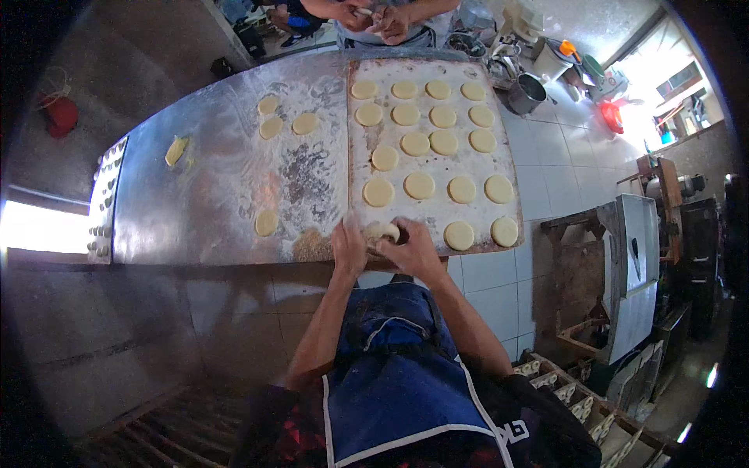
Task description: The person shapes small dough pieces into ring shapes by hand and places them on a metal tray. They repeatedly pick up dough, form rings, and arrange them in rows. The person also moves a completed tray to a wooden rack and retrieves another tray to continue shaping.
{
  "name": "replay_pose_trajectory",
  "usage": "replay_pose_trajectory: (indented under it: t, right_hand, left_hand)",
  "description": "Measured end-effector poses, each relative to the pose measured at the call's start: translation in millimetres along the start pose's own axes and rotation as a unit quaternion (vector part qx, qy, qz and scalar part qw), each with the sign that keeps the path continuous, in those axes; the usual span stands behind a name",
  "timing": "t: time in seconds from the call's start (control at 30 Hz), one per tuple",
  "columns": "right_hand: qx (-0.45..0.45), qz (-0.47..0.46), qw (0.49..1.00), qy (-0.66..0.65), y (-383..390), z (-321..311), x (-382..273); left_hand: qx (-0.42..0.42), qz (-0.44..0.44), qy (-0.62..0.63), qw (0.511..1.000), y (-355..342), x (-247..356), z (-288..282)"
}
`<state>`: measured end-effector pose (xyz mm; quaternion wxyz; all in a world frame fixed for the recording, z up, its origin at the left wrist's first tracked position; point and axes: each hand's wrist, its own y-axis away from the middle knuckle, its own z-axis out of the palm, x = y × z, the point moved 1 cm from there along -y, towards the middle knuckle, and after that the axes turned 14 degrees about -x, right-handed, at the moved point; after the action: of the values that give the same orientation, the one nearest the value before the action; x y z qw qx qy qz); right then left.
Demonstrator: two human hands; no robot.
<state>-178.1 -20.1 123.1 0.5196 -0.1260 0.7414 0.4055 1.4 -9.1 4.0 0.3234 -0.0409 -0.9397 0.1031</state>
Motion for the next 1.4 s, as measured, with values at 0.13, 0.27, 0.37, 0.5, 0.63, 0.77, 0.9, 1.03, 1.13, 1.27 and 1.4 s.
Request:
replay_pose_trajectory:
  t: [0.13, 0.27, 0.37, 0.5, 0.63, 0.77, 0.9, 1.03, 1.13, 1.27, 1.4]
  right_hand:
    - [0.213, -0.014, 0.942, 0.257, -7.6, 8.8, 34.4]
    - [0.269, -0.035, 0.897, 0.35, -20.4, -19.9, 57.5]
    - [0.294, -0.092, 0.867, 0.392, -58.0, -59.4, 56.7]
    - [0.308, -0.057, 0.779, 0.544, -91.0, -72.2, 57.0]
    - [0.222, 0.089, 0.861, 0.449, -91.7, -100.6, 47.3]
    - [0.236, -0.002, 0.903, 0.36, -71.8, -100.4, 25.3]
    - [0.147, -0.069, 0.977, 0.14, -30.4, -59.4, 3.8]
    - [0.123, -0.066, 0.986, 0.088, -57.4, 2.7, -22.6]
    - [0.151, -0.098, 0.972, 0.152, -129.7, 45.1, -37.0]
    - [0.215, -0.03, 0.905, 0.366, -190.5, 64.2, -37.6]
    - [0.164, -0.029, 0.945, 0.281, -186.8, 60.1, -35.3]
  left_hand:
    - [-0.105, -0.16, 0.006, 0.981, -12.7, 16.2, -16.0]
    - [-0.112, 0.026, 0.033, 0.993, -6.3, 27.7, -34.3]
    - [-0.117, -0.035, 0.027, 0.992, -6.4, 33.2, -32.3]
    - [-0.118, -0.036, 0.074, 0.99, -16.7, 33.5, -40.7]
    - [0.052, 0.128, -0.019, 0.99, -74.0, 34.3, -26.5]
    - [-0.222, 0.081, -0.189, 0.953, -116.3, 25.6, 6.7]
    - [-0.283, 0.155, 0.03, 0.946, -118.5, -3.4, -12.5]
    - [-0.149, 0.016, 0.238, 0.96, -87.6, -53.5, -86.2]
    - [-0.121, -0.053, 0.12, 0.984, -75.2, -94.3, -137.2]
    - [-0.06, -0.012, -0.007, 0.998, -61.6, -113.7, -161.1]
    - [-0.068, -0.031, 0.172, 0.982, -46.0, -103.1, -151.8]
